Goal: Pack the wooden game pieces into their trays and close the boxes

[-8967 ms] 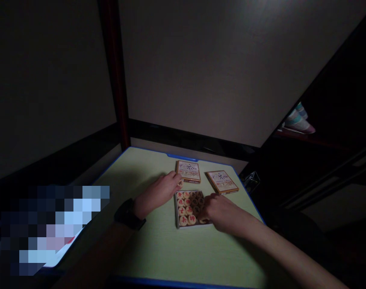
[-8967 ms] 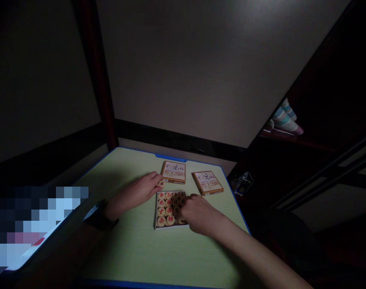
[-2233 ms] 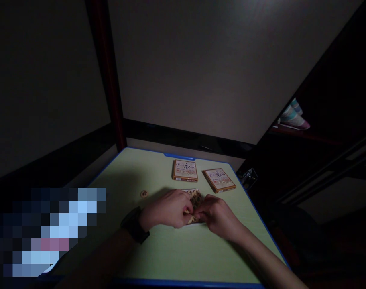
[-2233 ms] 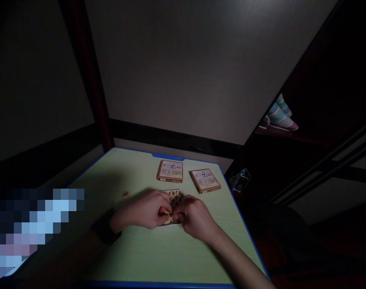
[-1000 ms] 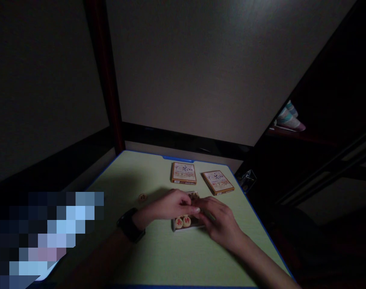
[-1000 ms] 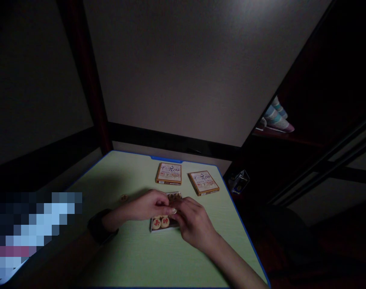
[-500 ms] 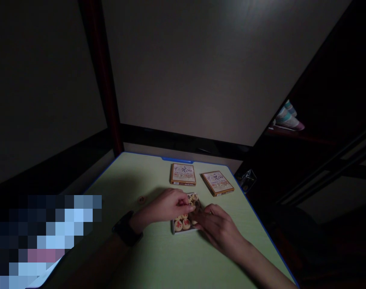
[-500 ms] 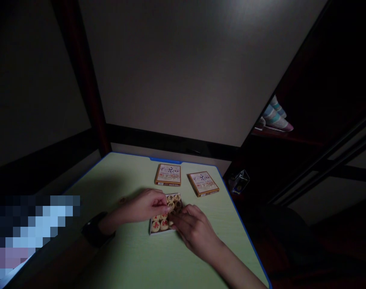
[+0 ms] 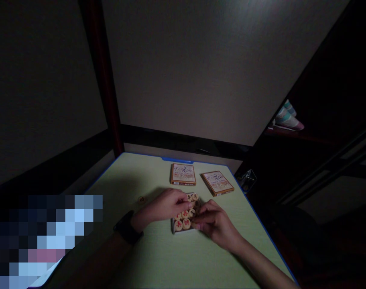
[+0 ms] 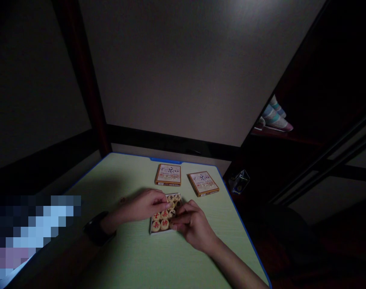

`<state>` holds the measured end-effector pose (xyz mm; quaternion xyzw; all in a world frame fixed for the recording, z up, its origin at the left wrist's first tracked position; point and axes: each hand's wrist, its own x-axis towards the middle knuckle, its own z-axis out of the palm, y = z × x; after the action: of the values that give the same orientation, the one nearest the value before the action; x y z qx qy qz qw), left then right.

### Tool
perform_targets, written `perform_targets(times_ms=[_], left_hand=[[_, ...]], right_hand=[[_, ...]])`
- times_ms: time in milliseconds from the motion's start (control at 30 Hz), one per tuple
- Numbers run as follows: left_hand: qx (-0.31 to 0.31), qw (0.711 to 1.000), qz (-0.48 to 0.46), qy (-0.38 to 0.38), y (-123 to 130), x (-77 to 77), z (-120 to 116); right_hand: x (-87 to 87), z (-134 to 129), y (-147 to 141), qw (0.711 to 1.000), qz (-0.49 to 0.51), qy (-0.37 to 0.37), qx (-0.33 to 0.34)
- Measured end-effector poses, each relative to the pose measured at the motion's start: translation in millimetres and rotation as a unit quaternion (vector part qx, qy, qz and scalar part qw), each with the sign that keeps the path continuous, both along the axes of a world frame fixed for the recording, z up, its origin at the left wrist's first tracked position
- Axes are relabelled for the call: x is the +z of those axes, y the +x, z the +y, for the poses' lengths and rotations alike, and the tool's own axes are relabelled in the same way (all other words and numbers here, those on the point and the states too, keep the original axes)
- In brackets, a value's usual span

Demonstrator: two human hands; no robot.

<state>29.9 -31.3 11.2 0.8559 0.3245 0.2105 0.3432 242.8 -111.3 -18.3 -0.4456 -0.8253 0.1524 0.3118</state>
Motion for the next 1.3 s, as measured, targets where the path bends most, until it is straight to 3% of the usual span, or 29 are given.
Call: perform_targets(times_ms=[233,533,667,733,800,867,967,1167,1300], left_hand=[[0.002,1.0,-0.011,0.001,-1.1,0.4,2.0],[0.025,0.999,-0.032,0.005,-9.3,2.8,12.5],[0.081,0.993,-0.008,0.088,-31.9,18.3,24.3],[0.127,0.979,0.063,0.146,-53.5,26.1,28.9],[0.178,0.959,0.157,0.155,-78.6,28.8,29.0],[0.202,0.944,0.234,0.117,-100.7,24.9,24.3],[0.205,0.934,0.279,0.091,-116.0,11.4,13.0],[0.198,0.932,0.282,0.113,-99.5,-12.4,2.9],[0.193,0.934,0.255,0.161,-90.5,-20.1,3.3]], right_hand=[[6.0,0.3,-2.3,0.999,0.017,-0.037,0.012],[18.8,-8.8,-2.1,0.999,-0.022,0.019,0.019],[23.1,-9.6,1.0,0.999,-0.017,0.042,0.016],[25.1,-7.0,5.9,0.999,-0.008,0.051,0.007],[26.6,-2.3,11.4,0.999,-0.004,0.054,-0.002],[26.5,4.1,15.8,0.998,0.005,0.056,-0.009],[20.9,14.6,17.9,0.998,0.031,0.045,-0.02],[0.6,24.8,17.0,0.992,0.101,0.029,-0.072],[-4.7,23.3,18.4,0.988,0.125,0.02,-0.09]])
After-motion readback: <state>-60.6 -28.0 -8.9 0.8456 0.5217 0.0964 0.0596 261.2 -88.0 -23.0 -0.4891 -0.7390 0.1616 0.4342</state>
